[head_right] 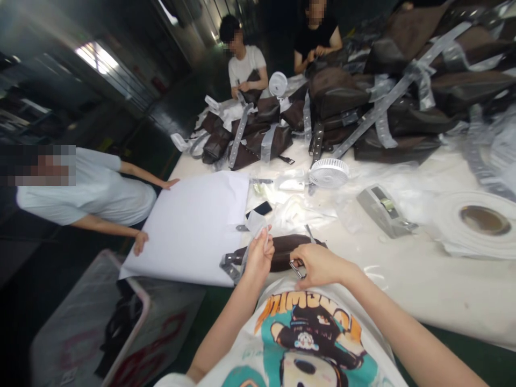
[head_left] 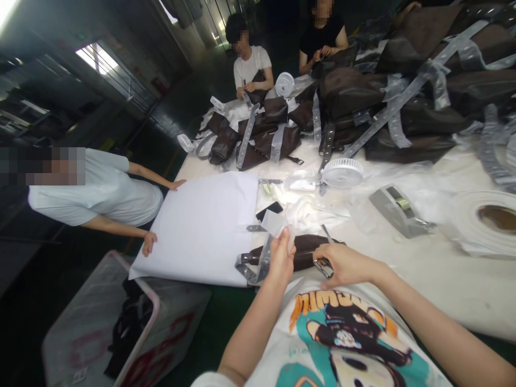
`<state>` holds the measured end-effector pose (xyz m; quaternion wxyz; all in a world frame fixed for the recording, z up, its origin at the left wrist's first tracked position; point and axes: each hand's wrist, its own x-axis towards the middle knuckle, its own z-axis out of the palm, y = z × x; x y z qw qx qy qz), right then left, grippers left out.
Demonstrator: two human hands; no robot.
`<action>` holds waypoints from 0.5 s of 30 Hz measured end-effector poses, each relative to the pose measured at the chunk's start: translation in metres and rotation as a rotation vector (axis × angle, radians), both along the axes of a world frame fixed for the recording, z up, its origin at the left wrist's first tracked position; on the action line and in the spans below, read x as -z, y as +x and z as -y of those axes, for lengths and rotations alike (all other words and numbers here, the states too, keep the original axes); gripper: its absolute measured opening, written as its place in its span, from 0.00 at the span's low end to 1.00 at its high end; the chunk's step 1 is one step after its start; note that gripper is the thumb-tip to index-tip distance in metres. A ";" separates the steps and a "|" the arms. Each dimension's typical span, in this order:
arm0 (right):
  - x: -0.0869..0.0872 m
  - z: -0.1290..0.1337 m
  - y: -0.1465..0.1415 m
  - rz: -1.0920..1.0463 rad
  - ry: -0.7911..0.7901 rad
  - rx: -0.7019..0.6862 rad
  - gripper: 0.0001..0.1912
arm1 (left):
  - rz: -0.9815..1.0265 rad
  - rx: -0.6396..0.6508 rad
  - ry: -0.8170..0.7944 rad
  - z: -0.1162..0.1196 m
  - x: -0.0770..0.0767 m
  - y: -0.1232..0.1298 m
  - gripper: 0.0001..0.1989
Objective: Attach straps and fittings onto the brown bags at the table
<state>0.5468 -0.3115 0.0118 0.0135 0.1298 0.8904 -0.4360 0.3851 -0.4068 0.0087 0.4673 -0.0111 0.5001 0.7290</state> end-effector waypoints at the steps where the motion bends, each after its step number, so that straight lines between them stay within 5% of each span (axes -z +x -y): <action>1: -0.003 -0.003 0.001 0.022 -0.057 -0.075 0.20 | 0.021 0.001 -0.007 0.001 -0.004 0.001 0.19; 5: -0.008 -0.025 0.004 0.041 -0.409 -0.305 0.28 | 0.123 0.016 -0.011 0.005 -0.019 0.004 0.13; 8: 0.002 -0.042 0.004 -0.015 -0.627 -0.356 0.35 | 0.197 0.081 0.012 0.009 -0.029 0.003 0.10; 11: 0.018 -0.046 -0.003 -0.177 -0.755 -0.104 0.36 | 0.237 0.175 0.058 0.013 -0.032 0.002 0.14; 15: 0.030 -0.037 -0.019 -0.363 -0.597 0.350 0.34 | 0.109 0.089 0.096 0.006 -0.016 0.003 0.21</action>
